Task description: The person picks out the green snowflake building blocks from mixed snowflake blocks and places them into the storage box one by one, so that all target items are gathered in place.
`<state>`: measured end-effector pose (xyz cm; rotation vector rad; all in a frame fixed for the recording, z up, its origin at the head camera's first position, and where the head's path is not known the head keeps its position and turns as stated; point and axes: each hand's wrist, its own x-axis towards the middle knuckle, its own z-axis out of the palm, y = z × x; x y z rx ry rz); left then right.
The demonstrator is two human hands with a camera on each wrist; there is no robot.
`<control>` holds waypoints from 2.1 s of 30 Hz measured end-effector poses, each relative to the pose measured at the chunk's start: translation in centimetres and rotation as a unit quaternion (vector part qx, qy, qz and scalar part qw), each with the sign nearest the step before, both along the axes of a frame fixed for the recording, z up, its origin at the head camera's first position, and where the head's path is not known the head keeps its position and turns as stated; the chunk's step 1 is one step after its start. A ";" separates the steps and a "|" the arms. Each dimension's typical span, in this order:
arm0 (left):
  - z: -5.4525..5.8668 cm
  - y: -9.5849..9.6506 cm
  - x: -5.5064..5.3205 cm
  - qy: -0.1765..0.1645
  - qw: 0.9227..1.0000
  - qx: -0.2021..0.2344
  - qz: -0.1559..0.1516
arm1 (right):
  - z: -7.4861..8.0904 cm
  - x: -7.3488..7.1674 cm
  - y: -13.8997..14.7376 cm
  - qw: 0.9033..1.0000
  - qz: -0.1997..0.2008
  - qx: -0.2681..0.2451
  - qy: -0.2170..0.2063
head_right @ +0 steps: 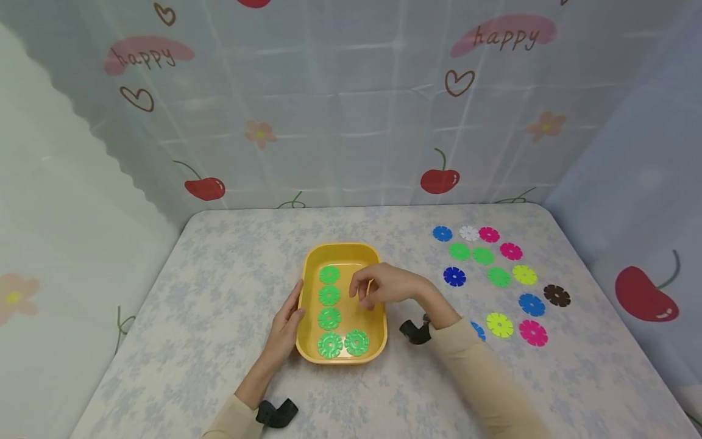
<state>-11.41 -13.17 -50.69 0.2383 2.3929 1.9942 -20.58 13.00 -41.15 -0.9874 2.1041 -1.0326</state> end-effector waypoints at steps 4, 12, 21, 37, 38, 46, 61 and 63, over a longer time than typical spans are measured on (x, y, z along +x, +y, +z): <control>0.0 0.0 0.0 -0.004 1.000 0.003 -0.003 | -0.4 -1.2 3.5 0.994 -0.104 -0.038 0.007; 0.1 0.0 -0.1 0.002 1.000 -0.006 0.000 | -0.7 -3.9 12.1 0.945 -0.325 0.009 0.044; 0.3 0.0 -0.1 -0.001 1.000 -0.004 0.000 | -2.1 -6.0 17.4 0.907 -0.412 0.075 0.043; 0.3 0.3 0.2 -0.020 1.000 0.005 0.000 | -6.0 -6.7 19.0 0.892 -0.439 0.104 0.001; 0.3 0.3 0.2 -0.021 1.000 0.005 -0.001 | -6.1 -6.7 19.0 0.891 -0.442 0.107 0.000; 0.4 0.1 0.1 -0.017 1.000 0.006 -0.002 | -6.5 -6.9 18.4 0.880 -0.449 0.149 0.026; 0.3 0.1 0.1 -0.018 1.000 0.007 -0.001 | -6.7 -7.3 18.0 0.871 -0.466 0.151 0.035; 0.3 0.1 0.1 -0.018 1.000 0.008 -0.002 | -6.8 -7.4 18.0 0.869 -0.468 0.155 0.040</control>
